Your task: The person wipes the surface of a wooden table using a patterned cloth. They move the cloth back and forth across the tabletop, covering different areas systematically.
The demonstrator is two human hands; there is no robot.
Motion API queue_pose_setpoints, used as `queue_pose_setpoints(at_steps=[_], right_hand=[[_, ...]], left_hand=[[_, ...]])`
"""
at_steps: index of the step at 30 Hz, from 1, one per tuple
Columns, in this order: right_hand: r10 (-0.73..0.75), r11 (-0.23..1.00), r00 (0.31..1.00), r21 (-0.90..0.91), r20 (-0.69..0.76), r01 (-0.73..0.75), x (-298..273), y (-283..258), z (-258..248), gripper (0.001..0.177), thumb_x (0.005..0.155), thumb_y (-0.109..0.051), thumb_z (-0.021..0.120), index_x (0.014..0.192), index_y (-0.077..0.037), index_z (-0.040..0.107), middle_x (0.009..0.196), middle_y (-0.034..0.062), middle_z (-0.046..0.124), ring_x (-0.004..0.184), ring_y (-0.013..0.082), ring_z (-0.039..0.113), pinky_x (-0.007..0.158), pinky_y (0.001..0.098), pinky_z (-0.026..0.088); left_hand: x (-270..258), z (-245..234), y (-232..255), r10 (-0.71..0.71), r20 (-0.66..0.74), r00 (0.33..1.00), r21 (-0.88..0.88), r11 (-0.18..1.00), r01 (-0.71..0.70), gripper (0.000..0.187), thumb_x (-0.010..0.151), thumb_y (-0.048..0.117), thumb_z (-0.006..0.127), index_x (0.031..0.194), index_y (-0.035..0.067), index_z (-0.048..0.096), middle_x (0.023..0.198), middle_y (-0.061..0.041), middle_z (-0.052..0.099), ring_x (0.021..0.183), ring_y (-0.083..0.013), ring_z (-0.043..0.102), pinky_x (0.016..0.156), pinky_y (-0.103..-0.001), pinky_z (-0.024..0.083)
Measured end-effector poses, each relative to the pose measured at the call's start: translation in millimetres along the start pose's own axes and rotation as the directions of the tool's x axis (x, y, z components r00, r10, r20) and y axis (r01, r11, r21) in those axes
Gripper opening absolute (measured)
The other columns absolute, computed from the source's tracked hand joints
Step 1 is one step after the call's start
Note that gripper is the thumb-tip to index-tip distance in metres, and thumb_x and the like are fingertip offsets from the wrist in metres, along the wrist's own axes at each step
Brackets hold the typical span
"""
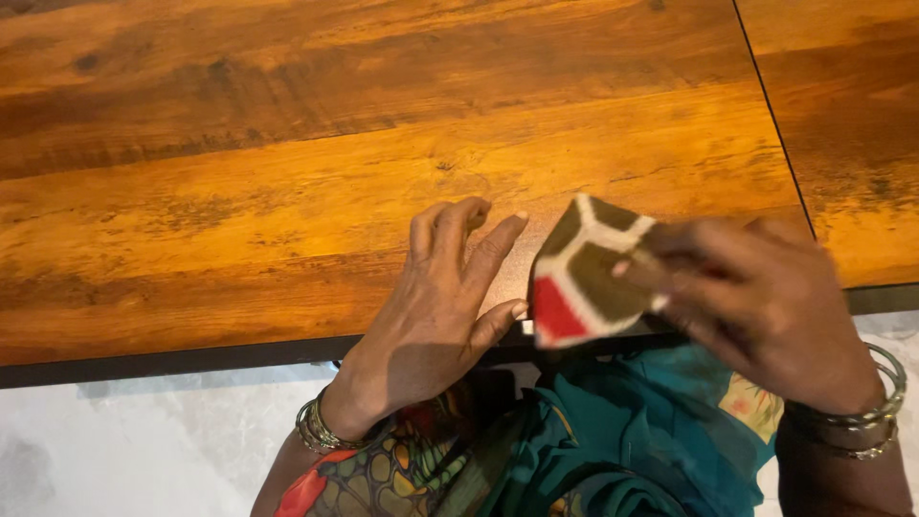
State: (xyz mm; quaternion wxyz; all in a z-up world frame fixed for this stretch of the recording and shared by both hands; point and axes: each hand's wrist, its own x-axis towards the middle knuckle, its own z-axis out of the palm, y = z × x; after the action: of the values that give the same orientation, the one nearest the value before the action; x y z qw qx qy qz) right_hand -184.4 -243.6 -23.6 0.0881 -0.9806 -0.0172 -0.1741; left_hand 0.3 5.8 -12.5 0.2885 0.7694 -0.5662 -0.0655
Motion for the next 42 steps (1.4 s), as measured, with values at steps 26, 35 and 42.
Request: queue_pose_setpoints(at_steps=[26,35,42], right_hand=[[-0.664,0.747,0.665,0.333,0.341,0.575,101,0,54,0.074,0.100,-0.059,0.031,0.155,-0.010,0.033,0.165,0.0199,0.015,0.152,0.0348,0.007,0.120,0.0594,0.010],[-0.551,0.833,0.766,0.156,0.331,0.531,161,-10,85,0.071,0.094,-0.062,0.037,0.153,-0.023,0.041,0.164,0.0091,0.023,0.152,0.0294,0.014,0.118,0.0537,0.014],[-0.771,0.637,0.586,0.306,0.251,0.707,144,-35,80,0.057,0.100,-0.049,0.040,0.153,-0.028,0.043,0.164,0.0042,0.032,0.152,0.0258,0.023,0.122,0.0534,0.017]], left_hand=[[-12,-3,2,-0.006,-0.118,0.993,0.011,1.000,0.007,0.080,0.096,0.057,0.057,0.160,0.014,0.034,0.163,-0.027,0.023,0.152,-0.0492,0.021,0.122,-0.061,0.028],[-28,2,-2,0.002,-0.349,0.937,0.049,0.999,0.016,0.071,0.108,0.063,0.034,0.159,0.013,0.037,0.163,-0.023,0.026,0.153,-0.0427,0.022,0.126,-0.057,0.024],[-38,2,-7,-0.134,-0.531,0.836,-0.102,0.990,0.094,0.067,0.116,0.057,0.021,0.150,0.002,0.041,0.153,-0.020,0.039,0.146,-0.0359,0.032,0.121,-0.050,0.028]])
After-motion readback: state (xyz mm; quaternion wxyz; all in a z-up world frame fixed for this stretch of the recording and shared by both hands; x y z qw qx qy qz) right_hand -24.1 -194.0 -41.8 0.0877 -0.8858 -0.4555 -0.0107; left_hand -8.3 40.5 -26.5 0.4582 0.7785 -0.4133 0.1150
